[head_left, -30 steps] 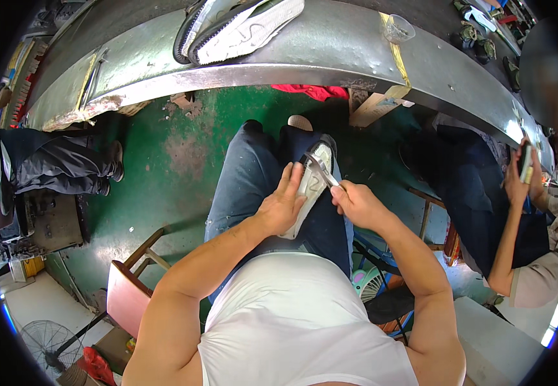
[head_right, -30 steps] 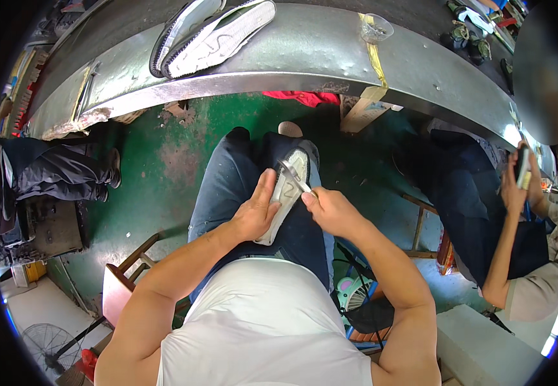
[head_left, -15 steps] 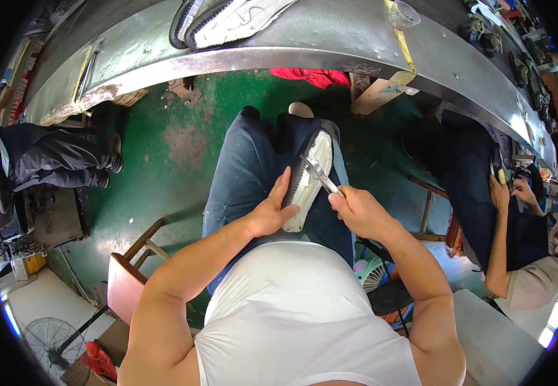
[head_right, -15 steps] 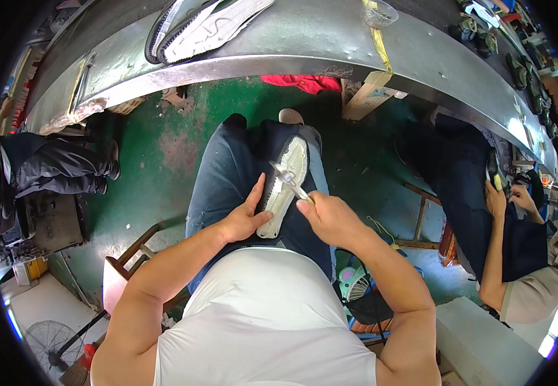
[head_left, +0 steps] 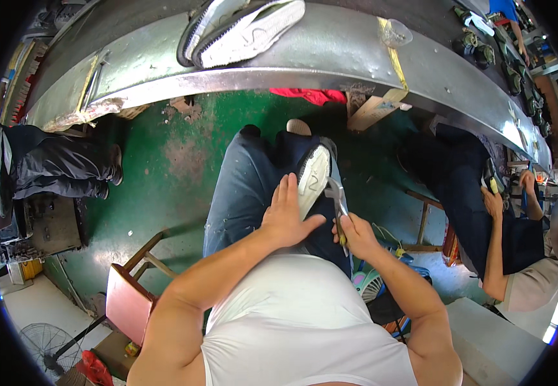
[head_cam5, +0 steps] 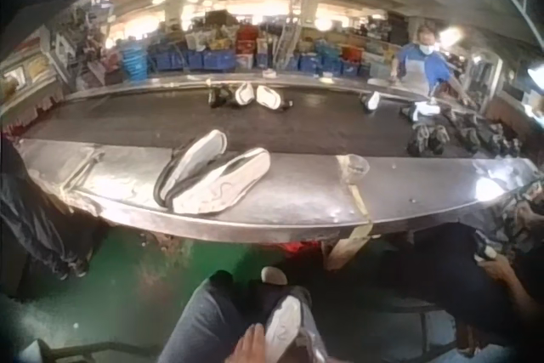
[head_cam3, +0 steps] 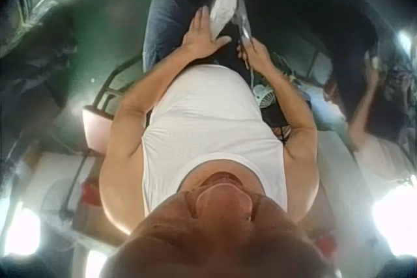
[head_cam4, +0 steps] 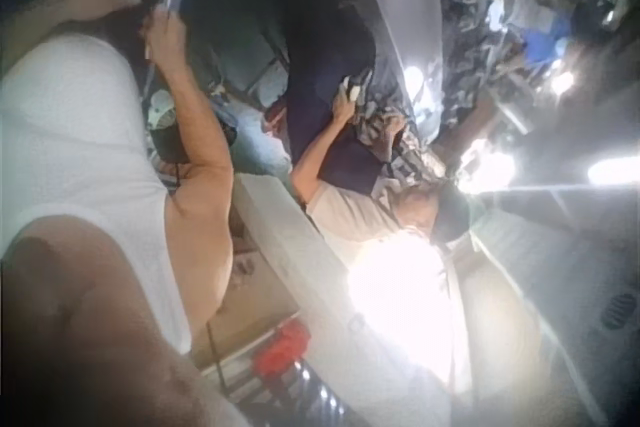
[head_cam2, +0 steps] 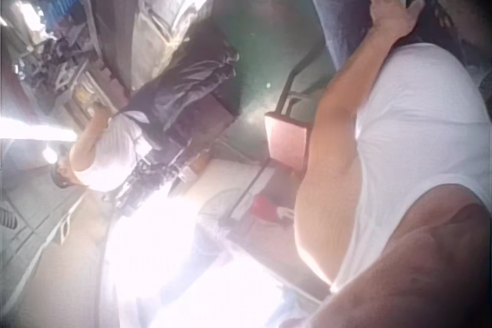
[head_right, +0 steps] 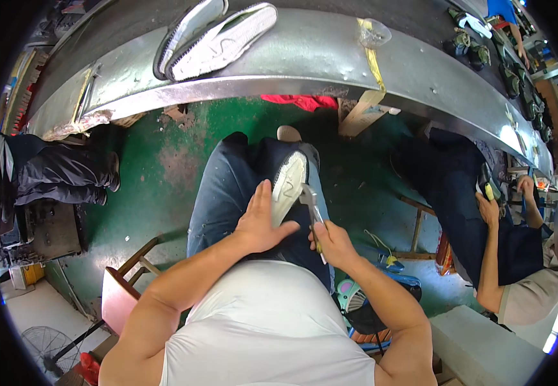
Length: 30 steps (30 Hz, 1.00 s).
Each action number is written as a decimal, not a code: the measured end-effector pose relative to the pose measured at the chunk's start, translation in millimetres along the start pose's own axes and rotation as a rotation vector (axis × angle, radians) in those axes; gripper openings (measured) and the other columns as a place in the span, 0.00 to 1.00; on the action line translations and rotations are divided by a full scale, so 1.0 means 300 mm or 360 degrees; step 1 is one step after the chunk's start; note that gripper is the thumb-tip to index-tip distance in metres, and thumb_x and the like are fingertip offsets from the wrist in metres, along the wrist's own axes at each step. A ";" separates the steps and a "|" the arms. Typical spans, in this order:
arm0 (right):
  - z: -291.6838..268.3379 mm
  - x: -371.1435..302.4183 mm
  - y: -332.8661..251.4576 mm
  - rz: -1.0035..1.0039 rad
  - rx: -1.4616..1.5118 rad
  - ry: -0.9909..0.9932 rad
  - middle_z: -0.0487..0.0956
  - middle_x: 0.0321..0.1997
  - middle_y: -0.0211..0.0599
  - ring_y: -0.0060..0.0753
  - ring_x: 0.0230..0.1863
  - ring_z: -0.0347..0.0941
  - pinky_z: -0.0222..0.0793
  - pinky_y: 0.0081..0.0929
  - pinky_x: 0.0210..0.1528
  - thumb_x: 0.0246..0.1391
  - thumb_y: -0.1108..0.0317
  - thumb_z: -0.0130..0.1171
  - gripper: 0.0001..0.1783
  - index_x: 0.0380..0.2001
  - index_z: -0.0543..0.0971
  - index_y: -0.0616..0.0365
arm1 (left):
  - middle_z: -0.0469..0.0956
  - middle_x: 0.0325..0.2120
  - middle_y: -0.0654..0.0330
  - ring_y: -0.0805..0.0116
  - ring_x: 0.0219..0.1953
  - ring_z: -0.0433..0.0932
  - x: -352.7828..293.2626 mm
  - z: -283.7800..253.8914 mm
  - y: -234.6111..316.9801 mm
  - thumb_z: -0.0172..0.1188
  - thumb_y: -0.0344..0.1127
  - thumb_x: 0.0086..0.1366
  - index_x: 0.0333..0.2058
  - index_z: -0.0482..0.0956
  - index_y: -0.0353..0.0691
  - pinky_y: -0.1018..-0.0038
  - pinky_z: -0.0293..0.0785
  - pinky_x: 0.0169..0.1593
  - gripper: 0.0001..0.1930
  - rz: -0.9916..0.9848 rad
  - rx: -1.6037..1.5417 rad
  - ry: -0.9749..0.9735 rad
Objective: The person is trimming excess material and lasting shoe uppers at a factory conveyor belt.
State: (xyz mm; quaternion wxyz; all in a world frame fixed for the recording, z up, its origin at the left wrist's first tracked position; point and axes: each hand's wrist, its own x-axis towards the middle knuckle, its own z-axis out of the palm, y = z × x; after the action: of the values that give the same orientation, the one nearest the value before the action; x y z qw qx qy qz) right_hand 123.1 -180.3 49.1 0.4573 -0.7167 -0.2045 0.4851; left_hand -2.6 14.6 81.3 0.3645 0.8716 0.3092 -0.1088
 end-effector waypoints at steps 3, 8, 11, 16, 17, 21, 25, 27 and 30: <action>0.006 0.034 0.024 0.0203 0.0468 0.0102 0.78 0.32 0.35 0.27 0.28 0.76 0.73 0.26 0.33 0.73 0.50 0.41 0.25 0.42 0.74 0.65 | 0.54 0.69 0.38 0.45 0.69 0.60 0.104 -0.086 -0.019 0.71 0.51 0.55 0.71 0.38 0.30 0.63 0.59 0.69 0.59 -0.0040 0.0034 -0.0294; -0.019 0.024 0.075 0.0329 0.0422 0.0018 0.81 0.34 0.35 0.24 0.29 0.79 0.64 0.19 0.21 0.73 0.48 0.39 0.25 0.45 0.74 0.61 | 0.71 0.59 0.52 0.58 0.60 0.72 0.104 -0.204 -0.049 0.69 0.35 0.59 0.70 0.54 0.36 0.66 0.66 0.63 0.44 0.0490 -0.1760 -0.0218; -0.019 0.034 0.075 0.0399 0.0505 0.0028 0.80 0.34 0.35 0.25 0.28 0.78 0.67 0.21 0.23 0.72 0.49 0.40 0.25 0.45 0.74 0.61 | 0.67 0.63 0.52 0.59 0.64 0.69 0.116 -0.314 0.056 0.54 0.57 0.70 0.69 0.56 0.39 0.61 0.66 0.65 0.38 0.0523 -0.2750 -0.0819; -0.011 0.050 0.043 0.0353 0.0466 -0.0023 0.80 0.33 0.36 0.27 0.28 0.78 0.70 0.23 0.27 0.72 0.50 0.42 0.24 0.44 0.74 0.64 | 0.76 0.53 0.47 0.46 0.48 0.80 0.238 -0.395 0.209 0.29 0.65 0.74 0.63 0.67 0.39 0.54 0.80 0.43 0.37 0.0306 -0.2963 -0.0603; -0.008 0.052 0.043 0.0375 0.0427 -0.0039 0.80 0.33 0.37 0.27 0.27 0.78 0.72 0.24 0.28 0.72 0.51 0.43 0.24 0.43 0.74 0.65 | 0.76 0.53 0.46 0.46 0.48 0.80 0.279 -0.410 0.208 0.29 0.65 0.74 0.63 0.67 0.39 0.54 0.80 0.44 0.37 0.0416 -0.3013 -0.0641; -0.017 0.067 0.106 0.0269 0.0491 -0.0058 0.79 0.32 0.39 0.29 0.27 0.77 0.74 0.27 0.32 0.73 0.52 0.42 0.25 0.42 0.75 0.67 | 0.76 0.51 0.46 0.48 0.48 0.80 0.383 -0.463 0.264 0.31 0.62 0.75 0.61 0.67 0.38 0.53 0.80 0.45 0.35 0.0367 -0.2920 -0.0450; -0.020 0.066 0.075 0.0311 0.0372 -0.0103 0.80 0.35 0.38 0.30 0.30 0.78 0.70 0.26 0.28 0.73 0.50 0.40 0.25 0.44 0.74 0.63 | 0.78 0.48 0.46 0.50 0.45 0.82 0.495 -0.590 0.322 0.38 0.53 0.78 0.58 0.68 0.31 0.55 0.80 0.48 0.29 0.0138 -0.2405 0.0201; -0.012 0.061 0.070 0.0310 0.0383 -0.0103 0.80 0.33 0.39 0.29 0.29 0.78 0.72 0.27 0.30 0.73 0.51 0.40 0.25 0.42 0.75 0.65 | 0.74 0.54 0.39 0.46 0.54 0.78 0.577 -0.575 0.217 0.47 0.48 0.75 0.60 0.65 0.25 0.57 0.74 0.58 0.29 0.0430 -0.1520 0.0464; -0.029 0.090 0.115 0.0293 0.0445 -0.0097 0.80 0.33 0.38 0.29 0.28 0.79 0.71 0.25 0.29 0.73 0.51 0.39 0.25 0.42 0.75 0.65 | 0.53 0.67 0.28 0.36 0.71 0.54 0.482 -0.470 0.234 0.61 0.53 0.65 0.67 0.52 0.23 0.59 0.56 0.70 0.45 0.1045 -0.0285 0.1031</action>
State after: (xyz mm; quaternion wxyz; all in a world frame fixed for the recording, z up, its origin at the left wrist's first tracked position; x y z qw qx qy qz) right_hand 137.6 -181.5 6.9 0.4998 -0.6468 -0.0823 0.5702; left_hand 149.3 142.2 161.3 0.3380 0.8775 0.1233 0.3171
